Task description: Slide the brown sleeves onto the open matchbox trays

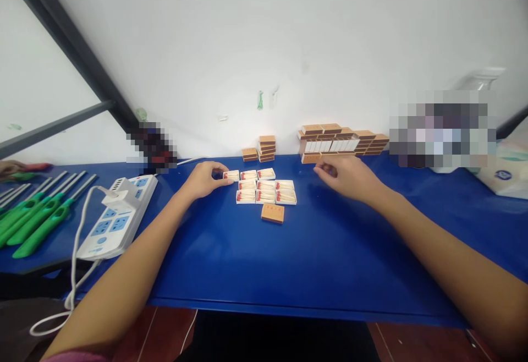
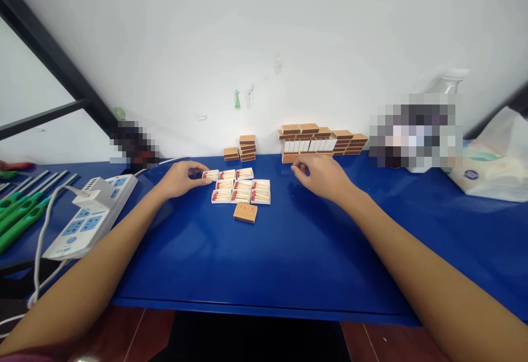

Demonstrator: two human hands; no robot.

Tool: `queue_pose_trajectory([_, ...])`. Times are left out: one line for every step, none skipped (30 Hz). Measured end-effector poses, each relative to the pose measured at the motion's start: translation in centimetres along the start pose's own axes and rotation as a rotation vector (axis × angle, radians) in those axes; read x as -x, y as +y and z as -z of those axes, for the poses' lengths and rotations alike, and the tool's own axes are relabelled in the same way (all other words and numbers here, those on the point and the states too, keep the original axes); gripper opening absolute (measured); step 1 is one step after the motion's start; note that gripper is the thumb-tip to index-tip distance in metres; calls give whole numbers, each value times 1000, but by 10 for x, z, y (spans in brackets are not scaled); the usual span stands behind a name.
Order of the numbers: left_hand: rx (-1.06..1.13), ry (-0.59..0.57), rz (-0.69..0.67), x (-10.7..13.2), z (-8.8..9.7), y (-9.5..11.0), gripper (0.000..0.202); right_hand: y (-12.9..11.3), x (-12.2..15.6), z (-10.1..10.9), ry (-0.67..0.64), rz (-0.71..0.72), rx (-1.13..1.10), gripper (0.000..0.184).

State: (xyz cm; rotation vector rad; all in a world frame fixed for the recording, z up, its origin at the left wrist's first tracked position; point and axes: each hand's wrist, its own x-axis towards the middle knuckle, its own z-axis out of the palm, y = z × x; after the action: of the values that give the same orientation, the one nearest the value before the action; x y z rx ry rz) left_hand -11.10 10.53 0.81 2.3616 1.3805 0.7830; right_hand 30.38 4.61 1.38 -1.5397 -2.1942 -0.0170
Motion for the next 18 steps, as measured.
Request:
queue_pose_trajectory([-7,8,11,0,1,1,27,-1,0,-1,-8,16,-14,22])
queue_pose_trajectory([-15,28,23,1,2,2,27,-3,1,-2,-15,30,-25,22])
queue_pose_trajectory([-20,53,34,2,3,4,27,-4,1,-3,-16,39,-32,23])
queue_pose_trajectory([-18,81,47,2,4,7,28,-6,1,-5,-12,45,-34,24])
queue_pose_trajectory([-9,112,59,2,4,12,29,-8,1,-7,-1,49,-32,24])
queue_pose_trajectory([10,131,64,1,3,18,30,-10,1,-8,16,49,-30,25])
queue_pose_trajectory([33,149,63,-1,1,26,30,-12,1,-10,35,48,-28,25])
queue_pose_trajectory([49,159,54,-4,-3,35,31,-14,1,-11,51,46,-26,25])
queue_pose_trajectory([48,156,21,-9,-8,46,30,-15,0,-12,63,44,-24,24])
queue_pose_trajectory([41,135,-25,-15,-14,58,29,-16,0,-13,70,39,-19,23])
queue_pose_trajectory([32,92,-73,-23,-21,70,27,-16,-1,-13,72,31,-10,22])
queue_pose_trajectory([31,34,-110,-31,-29,81,25,-16,-1,-13,70,19,4,22])
queue_pose_trajectory([32,-5,-139,-39,-37,92,25,-15,-2,-14,66,1,20,21])
queue_pose_trajectory([30,-40,-153,-48,-46,101,25,-13,-2,-13,61,-19,36,20])
queue_pose_trajectory([25,-63,-142,-56,-54,108,25,-12,-2,-13,55,-38,49,20])
queue_pose_trajectory([23,-93,-137,-63,-62,112,24,-10,-3,-12,49,-54,58,19])
queue_pose_trajectory([22,-115,-129,-68,-69,115,23,-8,-3,-12,45,-65,64,19])
queue_pose_trajectory([22,-137,-118,-72,-75,115,21,-7,-3,-11,42,-71,66,20])
